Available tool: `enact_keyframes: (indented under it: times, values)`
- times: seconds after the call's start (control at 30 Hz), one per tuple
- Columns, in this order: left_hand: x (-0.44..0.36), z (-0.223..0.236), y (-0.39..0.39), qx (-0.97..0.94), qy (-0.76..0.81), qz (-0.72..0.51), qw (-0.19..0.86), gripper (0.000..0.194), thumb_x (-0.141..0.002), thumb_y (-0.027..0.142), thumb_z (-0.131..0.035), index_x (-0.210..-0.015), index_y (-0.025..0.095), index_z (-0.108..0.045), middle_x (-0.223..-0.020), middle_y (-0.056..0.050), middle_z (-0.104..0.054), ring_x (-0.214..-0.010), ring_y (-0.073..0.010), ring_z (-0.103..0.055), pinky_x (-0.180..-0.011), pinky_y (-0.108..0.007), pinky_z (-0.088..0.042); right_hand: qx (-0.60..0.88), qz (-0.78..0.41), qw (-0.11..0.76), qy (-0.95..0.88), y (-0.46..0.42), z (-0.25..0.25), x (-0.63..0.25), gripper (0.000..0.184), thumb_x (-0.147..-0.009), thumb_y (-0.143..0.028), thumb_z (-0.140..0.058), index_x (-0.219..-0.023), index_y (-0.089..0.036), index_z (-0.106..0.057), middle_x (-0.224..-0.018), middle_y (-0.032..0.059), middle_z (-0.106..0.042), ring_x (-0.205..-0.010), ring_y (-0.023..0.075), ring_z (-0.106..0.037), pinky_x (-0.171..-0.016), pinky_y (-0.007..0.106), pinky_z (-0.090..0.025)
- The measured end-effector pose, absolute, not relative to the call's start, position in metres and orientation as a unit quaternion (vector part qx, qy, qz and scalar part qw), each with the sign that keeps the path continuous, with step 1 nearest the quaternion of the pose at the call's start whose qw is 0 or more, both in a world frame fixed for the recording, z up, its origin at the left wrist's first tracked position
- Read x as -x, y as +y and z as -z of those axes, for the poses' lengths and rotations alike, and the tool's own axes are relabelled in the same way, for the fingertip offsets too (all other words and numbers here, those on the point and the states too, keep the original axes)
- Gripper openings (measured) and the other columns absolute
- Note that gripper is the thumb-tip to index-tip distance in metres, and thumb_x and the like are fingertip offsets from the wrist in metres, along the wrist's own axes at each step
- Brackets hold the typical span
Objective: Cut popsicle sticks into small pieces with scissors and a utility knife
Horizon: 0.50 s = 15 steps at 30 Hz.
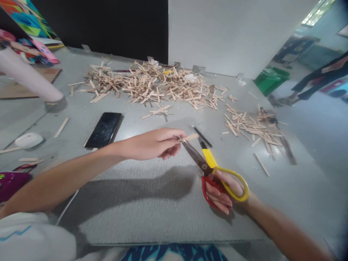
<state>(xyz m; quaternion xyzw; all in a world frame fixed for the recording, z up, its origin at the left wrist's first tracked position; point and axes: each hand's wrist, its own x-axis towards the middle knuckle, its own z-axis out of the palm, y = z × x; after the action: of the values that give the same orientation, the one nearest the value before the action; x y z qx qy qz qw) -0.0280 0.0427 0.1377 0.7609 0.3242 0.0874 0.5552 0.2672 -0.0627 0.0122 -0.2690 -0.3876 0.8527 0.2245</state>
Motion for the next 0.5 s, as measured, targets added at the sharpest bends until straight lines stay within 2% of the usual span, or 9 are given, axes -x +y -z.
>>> enact_keyframes:
  times: [0.13,0.4,0.5]
  values:
    - [0.0283,-0.1391,0.0441,-0.756,0.329,-0.088,0.559,0.028,-0.115,0.037,-0.043,-0.097,0.021,-0.057,-0.083,-0.003,-0.065,-0.066,-0.0141,-0.054,-0.063,-0.028,-0.046,0.27,-0.854,0.216,-0.388,-0.0604,-0.015,-0.2674,0.077,-0.098,-0.092,-0.055,-0.061,-0.025,-0.051,-0.033,-0.009,-0.036,-0.023,0.0105,-0.035,-0.026,0.021,-0.034]
    - [0.0299,-0.1371,0.0444,-0.757,0.335,-0.086,0.555,0.027,-0.114,0.033,-0.044,-0.097,0.02,-0.06,-0.081,-0.003,-0.065,-0.066,-0.0145,-0.055,-0.063,-0.028,-0.046,0.291,-0.832,0.234,-0.411,-0.0659,-0.01,-0.2677,0.073,-0.104,-0.086,-0.053,-0.064,-0.024,-0.051,-0.034,-0.0099,-0.034,-0.023,0.0096,-0.036,-0.024,0.018,-0.025]
    - [0.0302,-0.1294,0.0477,-0.765,0.354,-0.099,0.528,0.027,-0.114,0.031,-0.043,-0.109,0.019,-0.066,-0.086,-0.004,-0.066,-0.069,-0.015,-0.057,-0.064,-0.028,-0.046,0.277,-0.834,0.248,-0.408,-0.0624,-0.0122,-0.2634,0.074,-0.106,-0.084,-0.052,-0.062,-0.025,-0.047,-0.034,-0.0103,-0.033,-0.022,0.0088,-0.031,-0.024,0.019,-0.028]
